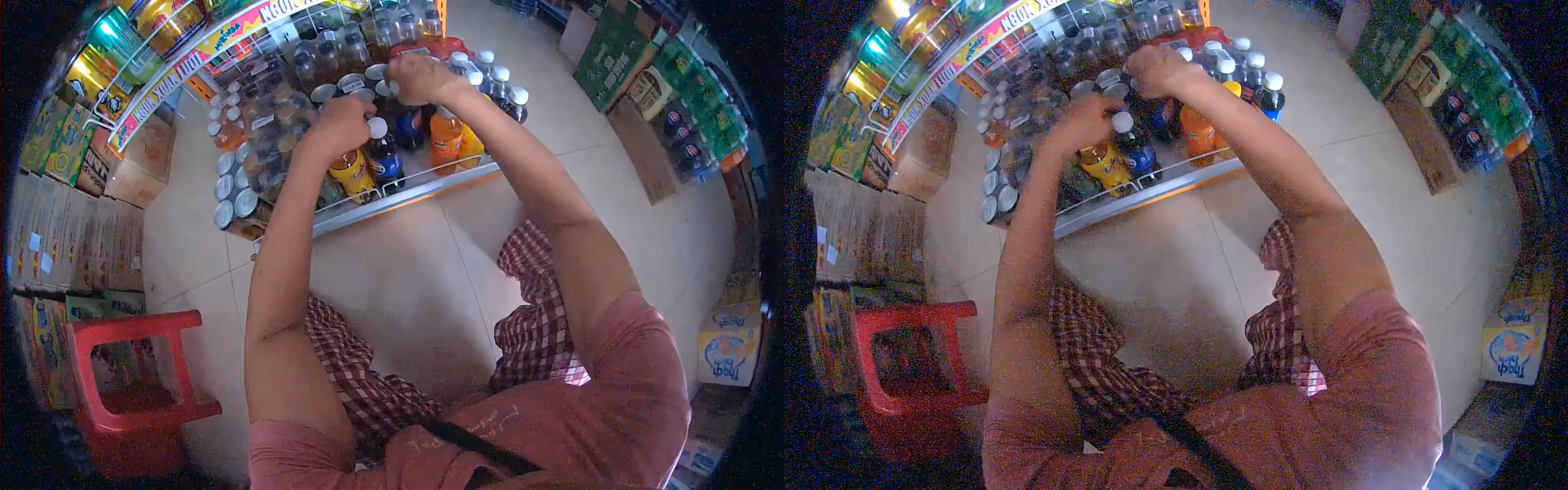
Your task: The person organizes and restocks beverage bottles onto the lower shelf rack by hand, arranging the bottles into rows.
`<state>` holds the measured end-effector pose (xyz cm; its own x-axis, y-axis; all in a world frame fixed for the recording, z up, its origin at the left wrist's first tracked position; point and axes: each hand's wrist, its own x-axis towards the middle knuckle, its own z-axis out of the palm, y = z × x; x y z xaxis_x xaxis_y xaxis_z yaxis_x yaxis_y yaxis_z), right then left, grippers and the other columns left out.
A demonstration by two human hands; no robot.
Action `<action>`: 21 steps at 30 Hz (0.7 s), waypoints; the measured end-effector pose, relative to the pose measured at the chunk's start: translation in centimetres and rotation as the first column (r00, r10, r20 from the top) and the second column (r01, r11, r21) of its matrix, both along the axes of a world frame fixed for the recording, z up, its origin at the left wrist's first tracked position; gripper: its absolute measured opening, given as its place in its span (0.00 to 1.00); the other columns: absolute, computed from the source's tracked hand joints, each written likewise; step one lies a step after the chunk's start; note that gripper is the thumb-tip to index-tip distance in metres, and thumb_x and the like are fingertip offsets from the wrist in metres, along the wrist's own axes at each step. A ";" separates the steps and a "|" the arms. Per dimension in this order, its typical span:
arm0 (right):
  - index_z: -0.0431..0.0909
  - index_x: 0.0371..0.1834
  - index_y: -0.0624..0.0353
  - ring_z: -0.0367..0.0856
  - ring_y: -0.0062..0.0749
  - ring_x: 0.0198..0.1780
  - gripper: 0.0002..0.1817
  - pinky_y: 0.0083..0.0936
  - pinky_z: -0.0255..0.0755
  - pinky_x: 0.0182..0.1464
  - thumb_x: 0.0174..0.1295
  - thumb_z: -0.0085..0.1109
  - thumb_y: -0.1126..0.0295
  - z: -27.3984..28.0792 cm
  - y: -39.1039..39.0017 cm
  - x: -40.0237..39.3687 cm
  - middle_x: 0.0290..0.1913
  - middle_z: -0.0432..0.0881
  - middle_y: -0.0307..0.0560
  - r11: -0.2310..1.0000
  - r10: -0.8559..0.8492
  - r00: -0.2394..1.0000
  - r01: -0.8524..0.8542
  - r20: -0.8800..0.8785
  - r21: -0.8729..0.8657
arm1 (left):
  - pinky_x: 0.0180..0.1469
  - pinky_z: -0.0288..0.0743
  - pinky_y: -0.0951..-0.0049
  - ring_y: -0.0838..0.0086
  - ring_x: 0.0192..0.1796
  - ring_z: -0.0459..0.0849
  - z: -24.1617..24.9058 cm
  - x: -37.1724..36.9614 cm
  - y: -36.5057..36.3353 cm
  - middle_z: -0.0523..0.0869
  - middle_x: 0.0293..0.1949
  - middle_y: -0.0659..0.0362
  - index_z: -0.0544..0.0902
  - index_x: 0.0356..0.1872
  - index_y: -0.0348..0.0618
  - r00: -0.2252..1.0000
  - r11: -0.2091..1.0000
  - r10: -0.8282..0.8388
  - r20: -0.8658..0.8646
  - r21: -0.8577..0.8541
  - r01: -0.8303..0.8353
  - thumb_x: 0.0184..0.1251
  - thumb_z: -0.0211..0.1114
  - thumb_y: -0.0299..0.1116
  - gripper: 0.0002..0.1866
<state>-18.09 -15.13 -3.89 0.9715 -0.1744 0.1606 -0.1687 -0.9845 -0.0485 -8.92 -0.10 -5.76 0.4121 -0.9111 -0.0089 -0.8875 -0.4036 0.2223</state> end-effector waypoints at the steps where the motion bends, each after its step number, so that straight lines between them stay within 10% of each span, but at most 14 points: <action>1: 0.79 0.36 0.56 0.78 0.48 0.42 0.15 0.36 0.73 0.44 0.41 0.56 0.72 0.5 0.4 0.1 0.36 0.80 0.55 1.000 -0.004 0.992 0.001 0.129 0.023 | 0.56 0.62 0.47 0.54 0.51 0.76 0.0 0.4 0.1 0.79 0.47 0.49 0.79 0.47 0.52 0.999 0.999 -0.034 -0.022 -0.027 0.034 0.50 0.56 0.30 0.20; 11: 0.75 0.40 0.61 0.78 0.50 0.41 0.16 0.39 0.72 0.45 0.44 0.54 0.72 -4.0 0.9 3.9 0.35 0.78 0.61 0.994 0.077 0.991 -0.084 0.108 0.071 | 0.48 0.71 0.56 0.49 0.44 0.78 -0.9 0.5 -0.3 0.80 0.39 0.41 0.74 0.49 0.37 0.990 0.970 0.059 0.129 -0.240 -0.027 0.46 0.58 0.28 0.23; 18: 0.65 0.58 0.53 0.75 0.51 0.48 0.32 0.38 0.69 0.48 0.47 0.62 0.62 -1.0 -0.4 0.6 0.43 0.77 0.60 0.946 0.208 0.977 -0.211 0.040 0.245 | 0.51 0.63 0.40 0.52 0.51 0.75 -1.9 0.9 -0.7 0.78 0.47 0.47 0.74 0.52 0.51 0.977 0.966 0.069 0.204 -0.259 -0.015 0.50 0.56 0.29 0.23; 21: 0.76 0.42 0.57 0.77 0.48 0.43 0.23 0.36 0.71 0.44 0.39 0.64 0.64 1.8 -1.5 -1.7 0.37 0.79 0.55 0.994 0.065 0.967 -0.041 -0.245 0.102 | 0.50 0.71 0.57 0.52 0.44 0.78 0.6 -1.3 -0.5 0.80 0.41 0.44 0.79 0.45 0.44 0.981 0.946 0.064 0.183 -0.323 -0.001 0.47 0.57 0.24 0.19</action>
<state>-19.82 -16.61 -2.10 0.9870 -0.1248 -0.1008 -0.1354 -0.9851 -0.1058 -10.24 -0.58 -5.18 0.4072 -0.8387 0.3616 -0.9132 -0.3680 0.1748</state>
